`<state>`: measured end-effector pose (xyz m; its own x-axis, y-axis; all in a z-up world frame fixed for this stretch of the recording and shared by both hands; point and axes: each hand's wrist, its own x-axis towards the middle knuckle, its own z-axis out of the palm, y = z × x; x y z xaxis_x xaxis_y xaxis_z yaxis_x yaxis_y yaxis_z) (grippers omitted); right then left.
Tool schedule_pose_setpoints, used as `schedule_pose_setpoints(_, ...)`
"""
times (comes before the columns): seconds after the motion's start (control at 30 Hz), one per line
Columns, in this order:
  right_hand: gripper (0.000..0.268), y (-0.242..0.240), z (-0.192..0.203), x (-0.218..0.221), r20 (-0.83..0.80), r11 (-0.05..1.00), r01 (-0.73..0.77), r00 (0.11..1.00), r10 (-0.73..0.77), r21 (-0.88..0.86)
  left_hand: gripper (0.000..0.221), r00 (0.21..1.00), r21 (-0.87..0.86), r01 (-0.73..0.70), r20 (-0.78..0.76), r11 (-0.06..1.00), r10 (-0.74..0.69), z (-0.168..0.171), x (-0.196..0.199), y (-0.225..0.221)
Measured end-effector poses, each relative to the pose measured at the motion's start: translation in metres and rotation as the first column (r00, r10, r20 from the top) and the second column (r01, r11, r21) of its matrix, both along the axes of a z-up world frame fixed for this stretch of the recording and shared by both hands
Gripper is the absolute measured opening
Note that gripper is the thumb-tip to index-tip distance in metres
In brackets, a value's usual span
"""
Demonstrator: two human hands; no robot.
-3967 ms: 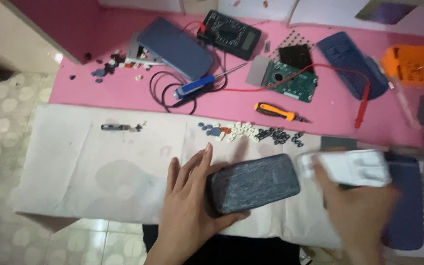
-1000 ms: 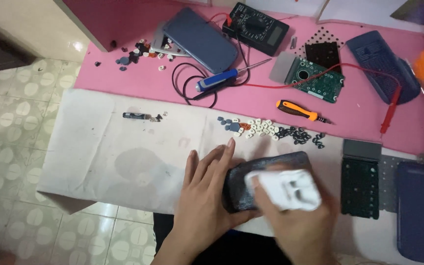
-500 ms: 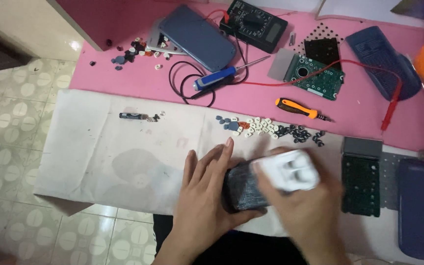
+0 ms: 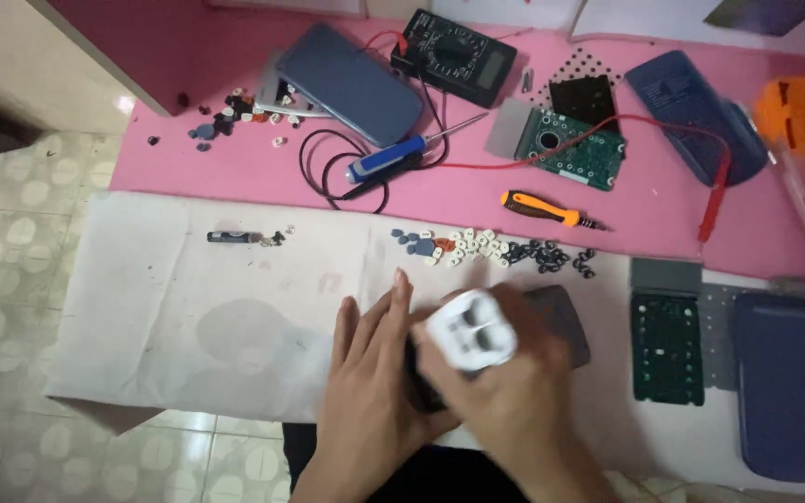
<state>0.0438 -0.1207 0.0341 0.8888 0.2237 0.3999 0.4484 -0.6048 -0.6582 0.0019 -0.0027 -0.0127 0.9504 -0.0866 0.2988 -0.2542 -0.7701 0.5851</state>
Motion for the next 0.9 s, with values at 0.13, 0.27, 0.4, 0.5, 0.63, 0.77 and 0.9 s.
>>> schedule_pose_setpoints(0.13, 0.017, -0.001, -0.013, -0.005, -0.385, 0.962, 0.185, 0.918, -0.095, 0.203, 0.113, 1.0, -0.04, -0.007, -0.01, 0.999, 0.007, -0.002, 0.0, -0.001)
schedule_pose_setpoints(0.27, 0.014, -0.03, -0.012, 0.009, -0.215, 0.932, 0.328, 0.932, -0.293, 0.154, 0.12, 0.999, 0.009, -0.047, 0.022, 0.999, 0.046, 0.002, 0.002, -0.002)
schedule_pose_setpoints(0.4, 0.026, -0.026, -0.015, 0.001, 0.104, 0.979, 0.178, 0.98, -0.168, -0.095, 0.115, 0.998, -0.004, -0.035, 0.048, 0.999, 0.035, -0.001, -0.001, -0.001)
schedule_pose_setpoints(0.5, 0.026, -0.001, -0.003, -0.013, -0.027, 0.995, 0.097, 0.995, -0.097, 0.003, 0.107, 1.0, -0.063, 0.009, 0.021, 0.998, -0.008, 0.002, -0.001, 0.001)
schedule_pose_setpoints(0.63, 0.022, -0.011, -0.015, -0.016, -0.285, 0.983, 0.081, 0.958, -0.032, 0.162, 0.109, 1.0, -0.061, 0.014, 0.005, 0.998, -0.014, 0.004, -0.002, 0.001)
schedule_pose_setpoints(0.77, 0.014, -0.038, -0.01, -0.002, -0.182, 0.915, 0.385, 0.914, -0.362, 0.117, 0.099, 1.0, 0.011, -0.031, -0.001, 0.999, 0.031, 0.003, -0.001, -0.002)
schedule_pose_setpoints(0.9, 0.03, -0.026, -0.023, -0.019, -0.038, 0.975, 0.222, 0.974, -0.222, 0.001, 0.114, 1.0, -0.015, -0.018, -0.015, 1.0, 0.018, 0.004, 0.0, -0.001)
